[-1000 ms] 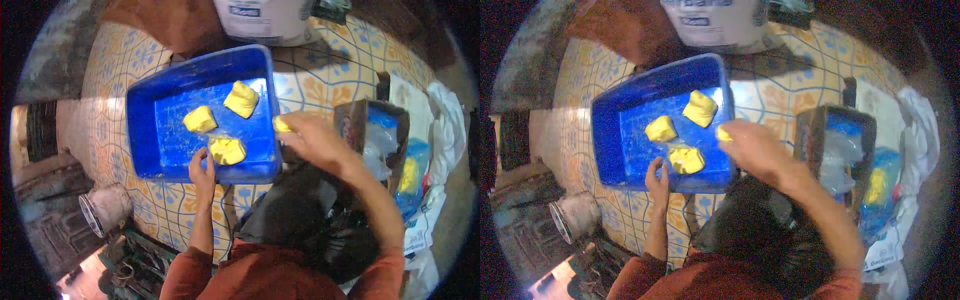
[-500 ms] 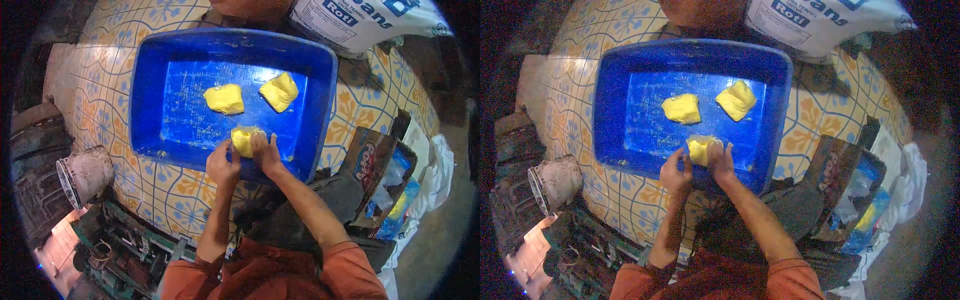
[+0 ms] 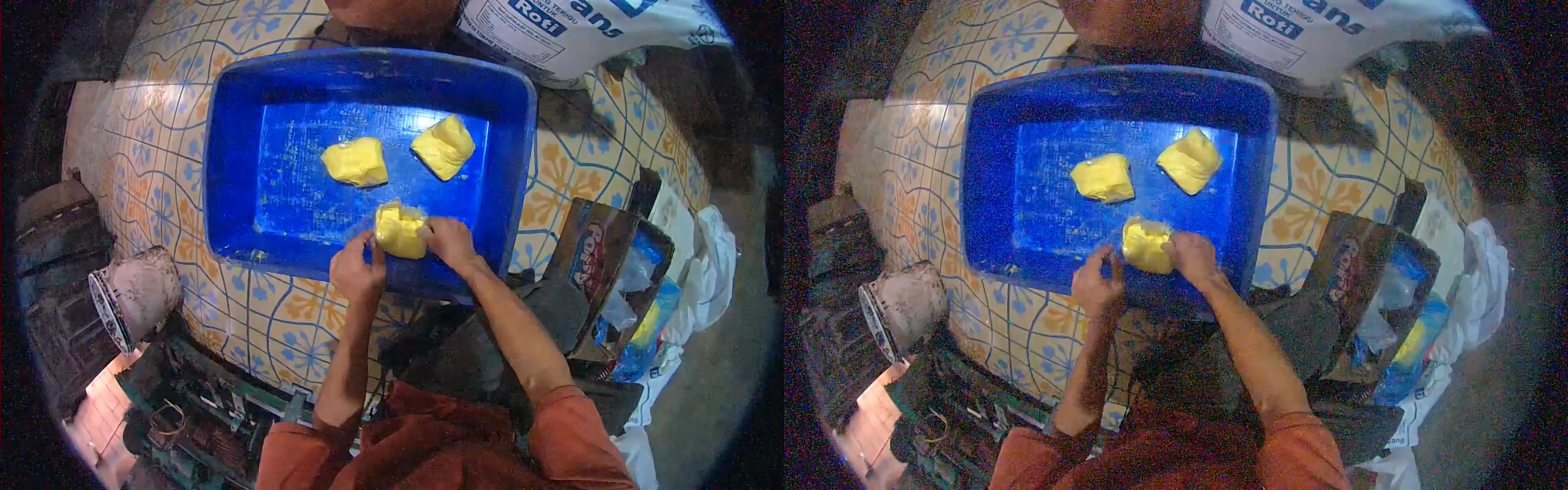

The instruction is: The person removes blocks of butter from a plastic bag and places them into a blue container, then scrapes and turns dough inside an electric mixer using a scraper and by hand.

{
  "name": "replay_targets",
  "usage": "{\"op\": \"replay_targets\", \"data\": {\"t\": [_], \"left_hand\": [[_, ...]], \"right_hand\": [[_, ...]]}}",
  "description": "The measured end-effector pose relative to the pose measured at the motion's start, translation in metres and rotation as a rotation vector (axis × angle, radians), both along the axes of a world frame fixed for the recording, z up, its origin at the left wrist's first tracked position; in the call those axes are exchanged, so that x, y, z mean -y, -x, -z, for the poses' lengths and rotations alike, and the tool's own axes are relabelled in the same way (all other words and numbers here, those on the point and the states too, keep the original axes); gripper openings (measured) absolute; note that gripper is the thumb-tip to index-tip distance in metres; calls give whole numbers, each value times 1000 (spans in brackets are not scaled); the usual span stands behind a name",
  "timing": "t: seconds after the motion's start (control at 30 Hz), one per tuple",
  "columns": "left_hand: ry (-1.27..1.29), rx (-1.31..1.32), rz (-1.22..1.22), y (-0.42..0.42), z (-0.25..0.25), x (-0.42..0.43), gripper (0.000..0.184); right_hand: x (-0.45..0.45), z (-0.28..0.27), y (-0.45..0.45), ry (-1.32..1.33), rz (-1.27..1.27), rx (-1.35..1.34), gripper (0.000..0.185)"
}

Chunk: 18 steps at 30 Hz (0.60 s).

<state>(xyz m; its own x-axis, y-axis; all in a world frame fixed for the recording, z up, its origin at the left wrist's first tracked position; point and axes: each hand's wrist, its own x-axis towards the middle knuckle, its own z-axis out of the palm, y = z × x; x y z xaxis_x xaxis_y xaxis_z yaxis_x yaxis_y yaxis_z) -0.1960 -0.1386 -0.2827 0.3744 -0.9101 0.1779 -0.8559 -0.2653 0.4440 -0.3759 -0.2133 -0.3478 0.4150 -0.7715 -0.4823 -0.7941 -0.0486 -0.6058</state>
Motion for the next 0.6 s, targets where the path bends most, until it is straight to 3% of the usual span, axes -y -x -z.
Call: {"op": "replay_targets", "data": {"t": [0.03,0.13,0.23,0.3,0.33,0.37,0.4,0.47,0.53,0.57,0.6], "left_hand": [[-43,-43,-8,1,-7,0,15],[-9,-73,3,3,-10,1,15],[-55,-43,-31,6,-15,-3,17],[-62,-139,-55,10,-12,-3,21],[-78,-192,-80,14,-11,-4,23],[-101,-171,-26,15,-16,-3,25],[-155,-109,-63,14,-10,-3,27],[-91,-260,4,7,-2,-8,29],[-285,-187,-56,-24,39,-8,35],[-311,-126,120,3,-4,-5,40],[-276,16,253,-13,12,-10,42]], "right_hand": [[5,-6,2,-97,135,36,47],[29,-30,12,-193,258,89,51],[51,-76,30,-299,218,313,37],[65,-104,45,-218,199,412,35],[68,-90,48,47,217,525,36],[78,-104,62,126,177,481,34],[86,-140,81,81,212,498,32],[92,-151,105,248,317,527,26],[89,-199,165,231,366,516,23],[73,-211,192,279,471,528,22],[57,-225,222,336,573,541,21]]}}
